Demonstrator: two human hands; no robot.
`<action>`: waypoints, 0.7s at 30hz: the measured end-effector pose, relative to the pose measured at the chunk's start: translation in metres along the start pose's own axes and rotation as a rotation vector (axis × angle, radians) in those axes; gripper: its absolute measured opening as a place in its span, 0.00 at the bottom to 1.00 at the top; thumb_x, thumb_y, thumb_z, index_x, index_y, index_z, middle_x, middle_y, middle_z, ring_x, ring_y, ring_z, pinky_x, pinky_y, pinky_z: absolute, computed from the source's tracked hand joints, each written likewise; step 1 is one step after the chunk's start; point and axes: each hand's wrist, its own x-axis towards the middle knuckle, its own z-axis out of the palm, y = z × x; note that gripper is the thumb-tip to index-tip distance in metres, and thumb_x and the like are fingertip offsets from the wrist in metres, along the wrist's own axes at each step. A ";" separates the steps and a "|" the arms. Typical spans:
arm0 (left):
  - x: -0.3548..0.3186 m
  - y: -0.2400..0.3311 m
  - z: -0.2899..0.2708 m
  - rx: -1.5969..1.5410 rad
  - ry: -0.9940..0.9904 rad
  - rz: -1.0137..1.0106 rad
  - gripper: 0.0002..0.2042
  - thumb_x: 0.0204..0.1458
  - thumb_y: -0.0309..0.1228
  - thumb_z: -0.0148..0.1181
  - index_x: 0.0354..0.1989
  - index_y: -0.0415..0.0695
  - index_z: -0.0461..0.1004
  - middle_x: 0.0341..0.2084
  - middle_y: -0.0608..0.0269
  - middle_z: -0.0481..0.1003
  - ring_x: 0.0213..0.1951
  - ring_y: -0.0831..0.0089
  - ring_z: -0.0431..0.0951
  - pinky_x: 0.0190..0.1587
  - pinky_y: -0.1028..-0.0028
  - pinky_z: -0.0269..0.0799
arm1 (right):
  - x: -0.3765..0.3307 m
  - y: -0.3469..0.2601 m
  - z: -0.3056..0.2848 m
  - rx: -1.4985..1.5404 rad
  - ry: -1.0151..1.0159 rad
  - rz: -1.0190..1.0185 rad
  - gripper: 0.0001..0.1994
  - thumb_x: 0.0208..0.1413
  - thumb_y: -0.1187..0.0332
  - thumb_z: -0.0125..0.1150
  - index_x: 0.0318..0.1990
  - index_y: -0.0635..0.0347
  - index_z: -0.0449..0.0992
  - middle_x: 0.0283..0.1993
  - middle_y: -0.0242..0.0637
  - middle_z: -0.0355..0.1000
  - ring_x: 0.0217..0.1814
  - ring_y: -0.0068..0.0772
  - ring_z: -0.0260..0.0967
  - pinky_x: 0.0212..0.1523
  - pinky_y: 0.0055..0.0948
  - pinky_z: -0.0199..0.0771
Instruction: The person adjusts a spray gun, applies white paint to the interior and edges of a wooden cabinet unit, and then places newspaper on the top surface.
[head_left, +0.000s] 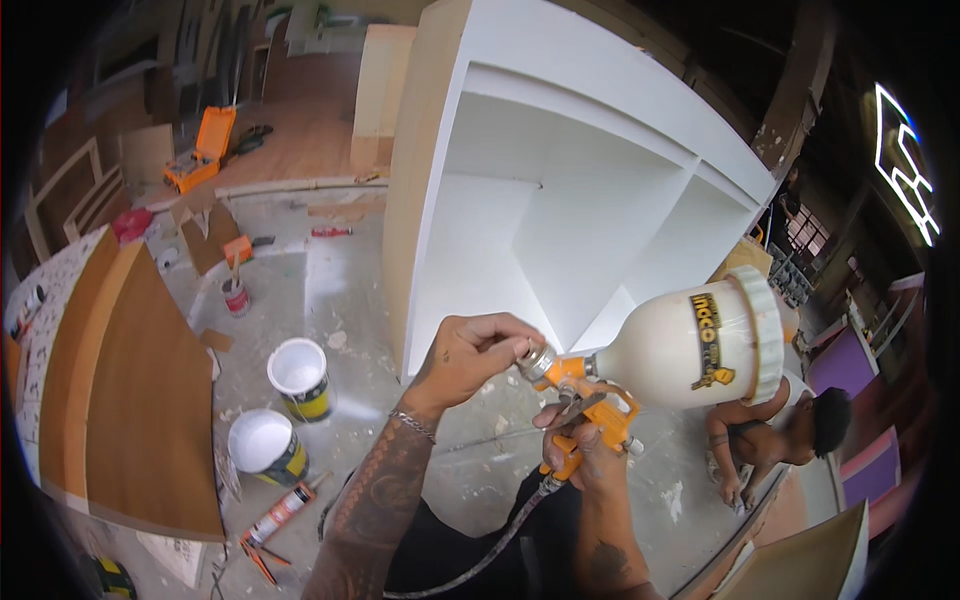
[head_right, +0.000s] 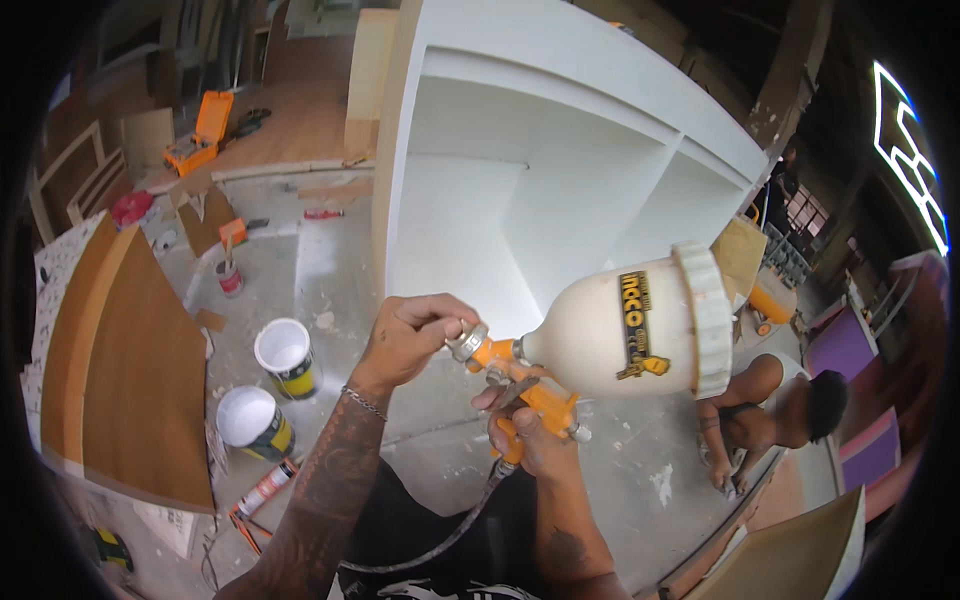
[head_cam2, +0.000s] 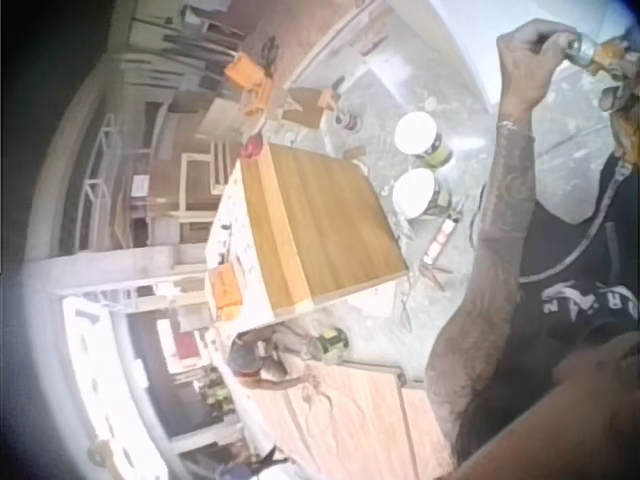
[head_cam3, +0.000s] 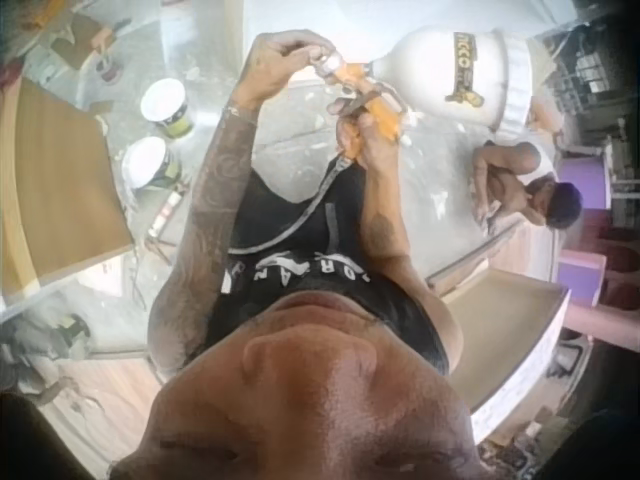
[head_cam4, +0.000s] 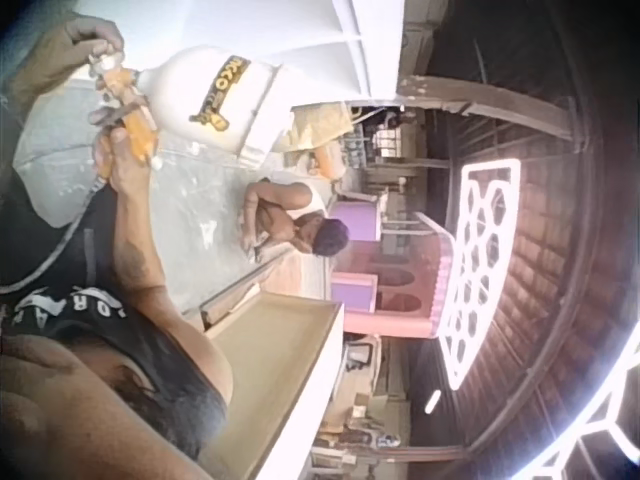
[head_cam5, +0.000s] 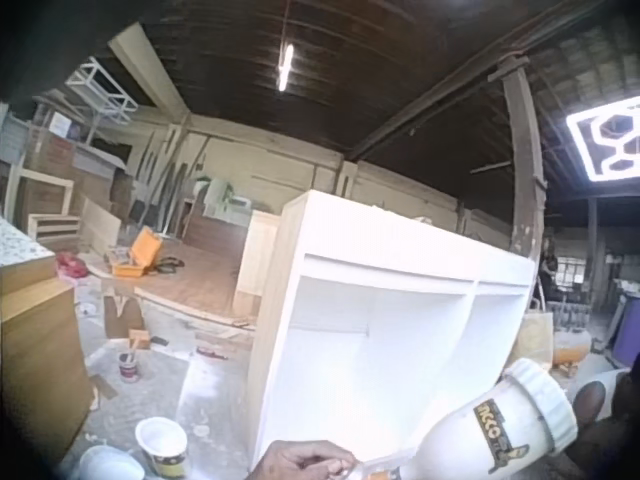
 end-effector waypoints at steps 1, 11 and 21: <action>0.001 0.007 -0.006 0.264 -0.031 0.011 0.07 0.57 0.24 0.59 0.40 0.33 0.79 0.36 0.54 0.80 0.40 0.71 0.79 0.44 0.73 0.76 | 0.001 -0.001 0.002 -0.048 0.013 0.022 0.35 0.50 0.44 0.67 0.55 0.62 0.66 0.38 0.48 0.75 0.17 0.25 0.66 0.16 0.19 0.65; 0.024 0.038 -0.027 0.755 -0.290 -0.171 0.07 0.53 0.28 0.65 0.35 0.37 0.82 0.26 0.63 0.81 0.29 0.81 0.78 0.35 0.79 0.75 | -0.003 0.001 -0.011 -0.087 0.033 0.160 0.34 0.53 0.49 0.68 0.58 0.67 0.66 0.39 0.48 0.75 0.19 0.23 0.64 0.20 0.19 0.66; 0.017 0.002 -0.034 0.584 -0.007 -0.322 0.07 0.54 0.25 0.61 0.36 0.33 0.81 0.22 0.62 0.78 0.23 0.81 0.75 0.27 0.81 0.72 | -0.003 0.007 -0.023 -0.164 0.000 0.231 0.21 0.63 0.59 0.59 0.55 0.67 0.71 0.42 0.38 0.76 0.25 0.19 0.65 0.22 0.20 0.67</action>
